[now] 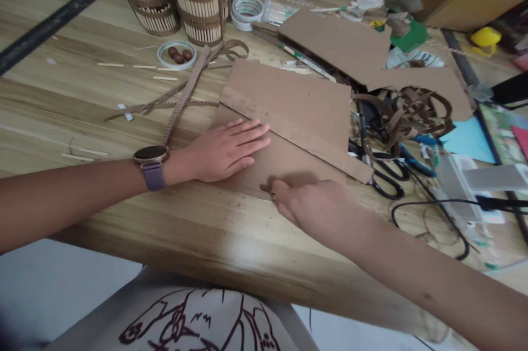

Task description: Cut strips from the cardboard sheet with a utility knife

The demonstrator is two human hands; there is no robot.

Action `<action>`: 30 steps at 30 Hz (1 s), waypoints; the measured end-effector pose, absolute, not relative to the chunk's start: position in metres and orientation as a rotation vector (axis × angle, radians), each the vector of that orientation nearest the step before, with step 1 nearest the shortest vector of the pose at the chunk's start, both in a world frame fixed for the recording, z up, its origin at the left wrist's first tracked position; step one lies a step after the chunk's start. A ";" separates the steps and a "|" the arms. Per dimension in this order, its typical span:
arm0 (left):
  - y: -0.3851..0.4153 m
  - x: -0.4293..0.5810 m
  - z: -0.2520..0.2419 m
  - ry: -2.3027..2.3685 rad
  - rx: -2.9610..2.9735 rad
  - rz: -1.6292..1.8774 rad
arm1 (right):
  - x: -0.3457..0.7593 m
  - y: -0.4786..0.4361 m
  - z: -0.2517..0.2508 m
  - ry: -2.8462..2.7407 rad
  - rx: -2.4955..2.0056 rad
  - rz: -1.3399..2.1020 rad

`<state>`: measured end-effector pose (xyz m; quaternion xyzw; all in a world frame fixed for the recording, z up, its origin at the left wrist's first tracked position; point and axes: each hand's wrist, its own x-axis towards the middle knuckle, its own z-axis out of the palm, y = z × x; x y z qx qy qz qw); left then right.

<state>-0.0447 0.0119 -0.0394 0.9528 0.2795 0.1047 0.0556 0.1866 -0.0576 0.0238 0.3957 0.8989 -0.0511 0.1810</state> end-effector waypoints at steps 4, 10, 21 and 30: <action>0.012 -0.044 -0.037 0.850 2.889 0.296 | 0.140 -0.045 0.033 2.353 1.016 -0.087; 0.011 -0.043 -0.035 0.862 2.879 0.276 | 0.136 -0.046 0.030 2.348 1.015 -0.043; 0.012 -0.043 -0.034 0.856 2.885 0.262 | 0.127 -0.044 0.037 2.256 0.977 -0.089; 0.012 -0.044 -0.035 0.825 2.913 0.231 | 0.129 -0.047 0.037 2.233 0.965 -0.031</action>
